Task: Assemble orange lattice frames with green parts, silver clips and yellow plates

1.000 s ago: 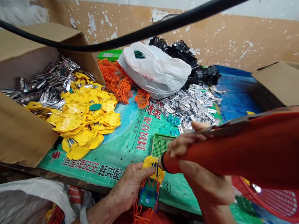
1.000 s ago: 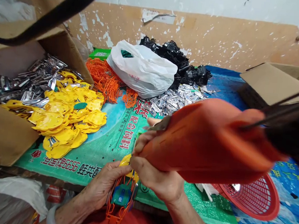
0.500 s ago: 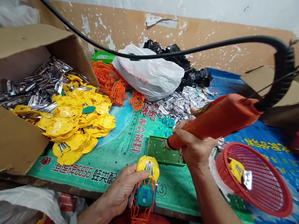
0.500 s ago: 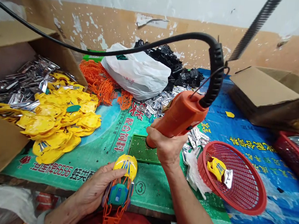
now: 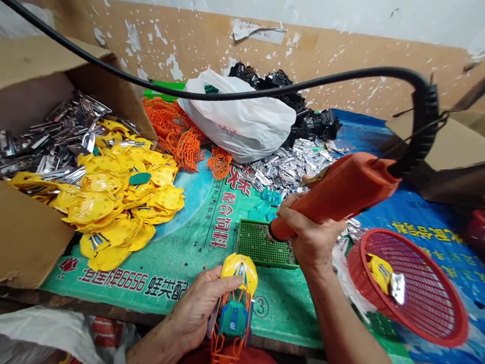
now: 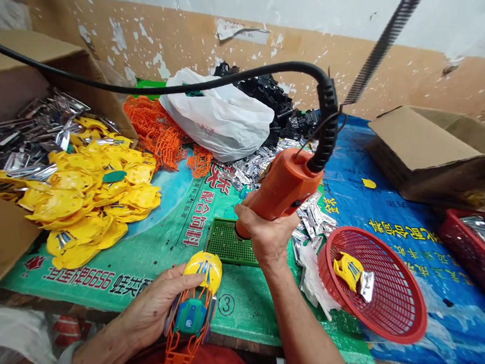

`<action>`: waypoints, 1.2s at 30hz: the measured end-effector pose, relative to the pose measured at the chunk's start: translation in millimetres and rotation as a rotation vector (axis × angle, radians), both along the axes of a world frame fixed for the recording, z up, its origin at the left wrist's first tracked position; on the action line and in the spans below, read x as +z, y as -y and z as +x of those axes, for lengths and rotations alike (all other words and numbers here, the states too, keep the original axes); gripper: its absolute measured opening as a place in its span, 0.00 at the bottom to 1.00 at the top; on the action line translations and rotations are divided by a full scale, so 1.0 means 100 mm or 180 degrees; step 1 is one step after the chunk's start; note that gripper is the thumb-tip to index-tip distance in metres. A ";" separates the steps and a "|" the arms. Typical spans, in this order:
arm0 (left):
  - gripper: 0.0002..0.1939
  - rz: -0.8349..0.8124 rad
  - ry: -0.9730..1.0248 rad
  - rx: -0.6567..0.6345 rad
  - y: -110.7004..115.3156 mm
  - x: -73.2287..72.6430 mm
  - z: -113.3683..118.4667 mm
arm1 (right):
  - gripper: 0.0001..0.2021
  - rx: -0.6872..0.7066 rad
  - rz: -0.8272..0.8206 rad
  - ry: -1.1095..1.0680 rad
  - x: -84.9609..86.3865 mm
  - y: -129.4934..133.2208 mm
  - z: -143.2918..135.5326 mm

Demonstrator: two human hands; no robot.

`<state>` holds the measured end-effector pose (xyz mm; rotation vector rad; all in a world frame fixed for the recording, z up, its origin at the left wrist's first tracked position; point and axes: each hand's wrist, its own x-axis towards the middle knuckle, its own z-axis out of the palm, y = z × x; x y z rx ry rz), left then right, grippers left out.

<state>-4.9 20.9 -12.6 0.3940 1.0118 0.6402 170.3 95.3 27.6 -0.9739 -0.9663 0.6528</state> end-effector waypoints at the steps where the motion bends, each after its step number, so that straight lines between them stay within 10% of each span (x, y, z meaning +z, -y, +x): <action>1: 0.14 -0.0009 0.0009 0.0003 0.00 0.00 0.00 | 0.07 0.0010 -0.0012 0.0004 0.00 0.00 0.00; 26: 0.15 0.0019 0.0048 0.0155 -0.01 0.04 0.02 | 0.08 -0.0189 0.0109 0.0069 -0.03 -0.04 -0.04; 36: 0.13 -0.0135 0.0072 0.0315 -0.06 0.03 0.04 | 0.18 0.0691 0.0210 -0.0641 0.46 0.35 -0.01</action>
